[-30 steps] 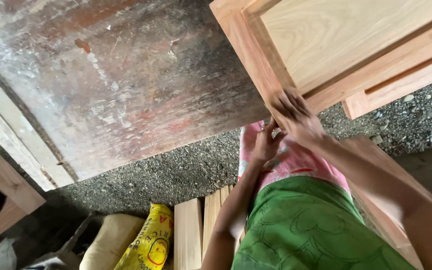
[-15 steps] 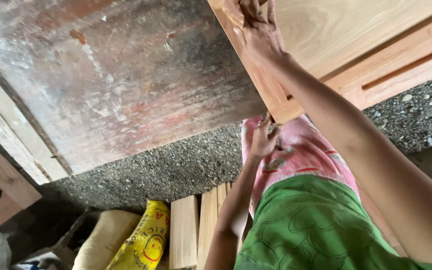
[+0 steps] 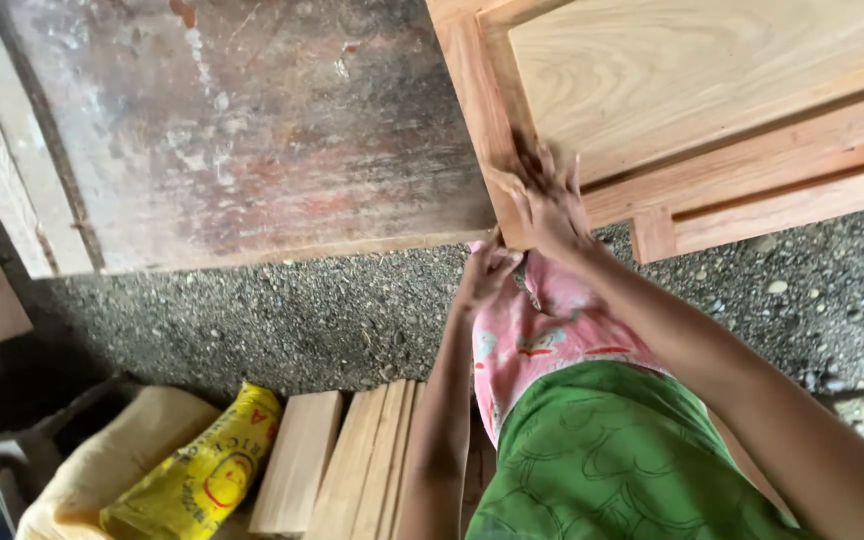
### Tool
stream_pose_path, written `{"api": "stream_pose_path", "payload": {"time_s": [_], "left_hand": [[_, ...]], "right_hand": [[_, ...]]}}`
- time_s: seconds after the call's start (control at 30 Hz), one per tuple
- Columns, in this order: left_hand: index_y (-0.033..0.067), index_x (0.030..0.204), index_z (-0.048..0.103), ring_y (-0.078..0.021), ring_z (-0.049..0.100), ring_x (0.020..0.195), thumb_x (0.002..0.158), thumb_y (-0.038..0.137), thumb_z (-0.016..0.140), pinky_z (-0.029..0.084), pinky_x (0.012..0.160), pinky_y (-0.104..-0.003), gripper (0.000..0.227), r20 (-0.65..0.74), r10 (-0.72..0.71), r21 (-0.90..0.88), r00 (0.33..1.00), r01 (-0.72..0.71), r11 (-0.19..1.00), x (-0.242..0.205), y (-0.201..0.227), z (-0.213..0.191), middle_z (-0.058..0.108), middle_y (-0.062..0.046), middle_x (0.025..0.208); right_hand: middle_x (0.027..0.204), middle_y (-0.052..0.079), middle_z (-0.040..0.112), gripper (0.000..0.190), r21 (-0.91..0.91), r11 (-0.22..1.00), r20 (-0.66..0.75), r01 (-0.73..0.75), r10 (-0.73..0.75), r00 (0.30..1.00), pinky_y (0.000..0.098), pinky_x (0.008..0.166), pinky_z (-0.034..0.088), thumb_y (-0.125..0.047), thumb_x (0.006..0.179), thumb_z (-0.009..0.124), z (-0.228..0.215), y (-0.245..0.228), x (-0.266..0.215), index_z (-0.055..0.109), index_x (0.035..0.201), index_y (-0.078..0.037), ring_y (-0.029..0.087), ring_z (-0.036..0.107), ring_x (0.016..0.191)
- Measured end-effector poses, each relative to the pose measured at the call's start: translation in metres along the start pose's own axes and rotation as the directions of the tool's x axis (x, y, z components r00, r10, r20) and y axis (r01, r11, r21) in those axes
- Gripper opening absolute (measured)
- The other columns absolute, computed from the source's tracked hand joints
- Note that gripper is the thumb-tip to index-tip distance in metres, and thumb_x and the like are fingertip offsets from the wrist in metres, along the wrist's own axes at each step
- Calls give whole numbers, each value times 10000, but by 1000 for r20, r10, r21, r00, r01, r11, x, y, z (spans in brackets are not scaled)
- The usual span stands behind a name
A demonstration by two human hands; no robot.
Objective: The person sands a wooden cabinet door with a sanding block. They hold the door with one hand and rub the surface with the block using the other hand, working on the flat panel and the frame edges.
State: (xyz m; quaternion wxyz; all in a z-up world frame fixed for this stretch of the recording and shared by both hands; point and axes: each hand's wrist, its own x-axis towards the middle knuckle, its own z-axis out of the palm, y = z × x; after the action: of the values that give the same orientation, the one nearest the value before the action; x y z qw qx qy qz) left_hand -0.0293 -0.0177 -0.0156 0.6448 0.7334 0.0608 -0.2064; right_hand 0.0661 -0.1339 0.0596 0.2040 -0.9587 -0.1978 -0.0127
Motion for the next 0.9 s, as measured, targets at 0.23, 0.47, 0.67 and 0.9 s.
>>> {"api": "stream_pose_path", "payload": {"time_s": [0.23,0.47,0.67,0.9], "left_hand": [[40,1256,371,-405,553,892,799,195,570,456,725,-497,522,-331,11,184,943,53,981,-10,56,13,553,-221,1001],[96,1162,430,-239,522,971,889,208,497,475,721,-309,302,-601,160,-220,783,-354,909,-11,100,32,497,-126,1113],[75,1174,463,-223,577,790,815,100,578,521,656,-323,378,-339,148,-237,929,-237,942,-23,134,33,528,-116,909],[73,926,600,-166,566,659,749,216,661,496,553,-274,236,-263,35,-267,964,-107,958,-4,74,46,476,-101,855]], "right_hand": [[825,141,551,324,410,896,-33,-171,201,979,450,716,279,-340,905,466,33,53,31,607,840,-56,280,542,800],[641,112,557,297,877,272,387,-397,93,918,321,630,468,-273,863,618,-57,43,-2,590,712,-19,167,577,608],[712,126,576,228,774,422,510,-472,26,860,375,742,427,-235,849,590,-97,30,-34,598,738,-36,202,558,612],[547,96,508,238,808,351,411,-474,241,879,227,461,371,-82,846,584,-64,60,-68,542,623,-11,123,479,505]]}}
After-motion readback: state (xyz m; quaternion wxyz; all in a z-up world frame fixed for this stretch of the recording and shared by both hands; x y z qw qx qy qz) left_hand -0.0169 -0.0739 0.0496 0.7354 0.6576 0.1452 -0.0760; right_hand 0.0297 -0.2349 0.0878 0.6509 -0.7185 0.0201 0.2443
